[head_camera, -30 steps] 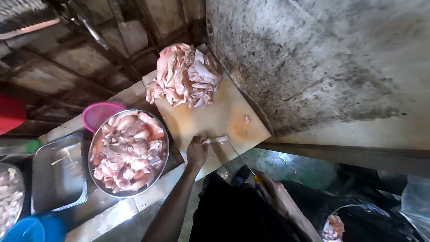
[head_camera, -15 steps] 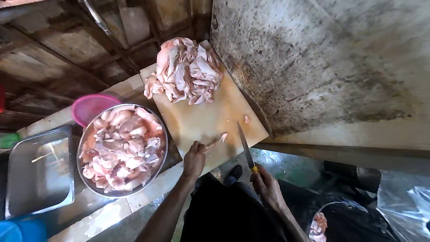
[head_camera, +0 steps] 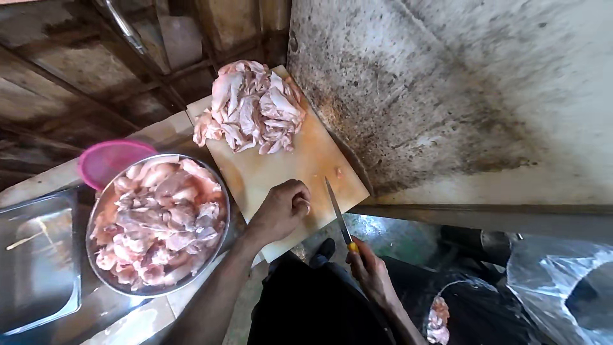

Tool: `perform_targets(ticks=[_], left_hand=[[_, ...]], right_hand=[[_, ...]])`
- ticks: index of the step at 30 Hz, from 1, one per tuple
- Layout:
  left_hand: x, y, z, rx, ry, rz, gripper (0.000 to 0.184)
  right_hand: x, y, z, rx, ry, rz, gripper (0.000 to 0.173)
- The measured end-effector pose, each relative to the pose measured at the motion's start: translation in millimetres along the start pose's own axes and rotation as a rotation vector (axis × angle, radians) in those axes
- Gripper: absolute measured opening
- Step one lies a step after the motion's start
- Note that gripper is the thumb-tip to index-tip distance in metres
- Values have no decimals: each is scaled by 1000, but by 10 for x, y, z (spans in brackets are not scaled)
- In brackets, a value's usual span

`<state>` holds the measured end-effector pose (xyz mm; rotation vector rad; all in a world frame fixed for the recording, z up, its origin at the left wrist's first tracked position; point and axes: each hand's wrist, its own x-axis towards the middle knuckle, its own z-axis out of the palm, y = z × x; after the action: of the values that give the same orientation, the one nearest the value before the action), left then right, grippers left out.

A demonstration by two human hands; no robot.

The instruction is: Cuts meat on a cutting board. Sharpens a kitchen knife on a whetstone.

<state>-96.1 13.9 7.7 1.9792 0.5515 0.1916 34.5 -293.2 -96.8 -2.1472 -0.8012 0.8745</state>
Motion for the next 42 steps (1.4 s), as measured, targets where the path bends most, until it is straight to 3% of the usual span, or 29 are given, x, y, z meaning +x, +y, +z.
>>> perform_targets(ticks=[3, 5, 9, 11, 13, 16, 20, 24, 31, 42], left_hand=[[14, 231, -196, -143, -101, 62, 9], [103, 192, -251, -215, -135, 17, 11], [426, -522, -102, -72, -151, -245, 20], [513, -985, 84, 80, -77, -417, 27], [493, -1289, 243, 139, 68, -471, 33], [382, -1360, 376, 182, 327, -428, 40], [218, -1423, 557, 207, 535, -346, 29], [123, -1479, 678, 188, 536, -247, 20], [204, -1543, 777, 218, 550, -178, 12], [299, -1432, 771, 346, 525, -241, 8]], right_hand=[[-25, -6, 27, 2, 4, 3, 41], [-57, 6, 48, 0, 13, -2, 40], [-93, -10, 79, 8, 10, 26, 41], [-103, -2, 94, 7, -1, 36, 41], [-98, 3, 105, -8, -26, 43, 41], [-17, -95, 115, -53, -120, 87, 42], [242, -342, 177, -186, -239, 26, 47], [526, -691, 308, -331, -273, -74, 51], [736, -895, 531, -348, -332, -40, 53], [607, -979, 469, -435, -391, 29, 56]])
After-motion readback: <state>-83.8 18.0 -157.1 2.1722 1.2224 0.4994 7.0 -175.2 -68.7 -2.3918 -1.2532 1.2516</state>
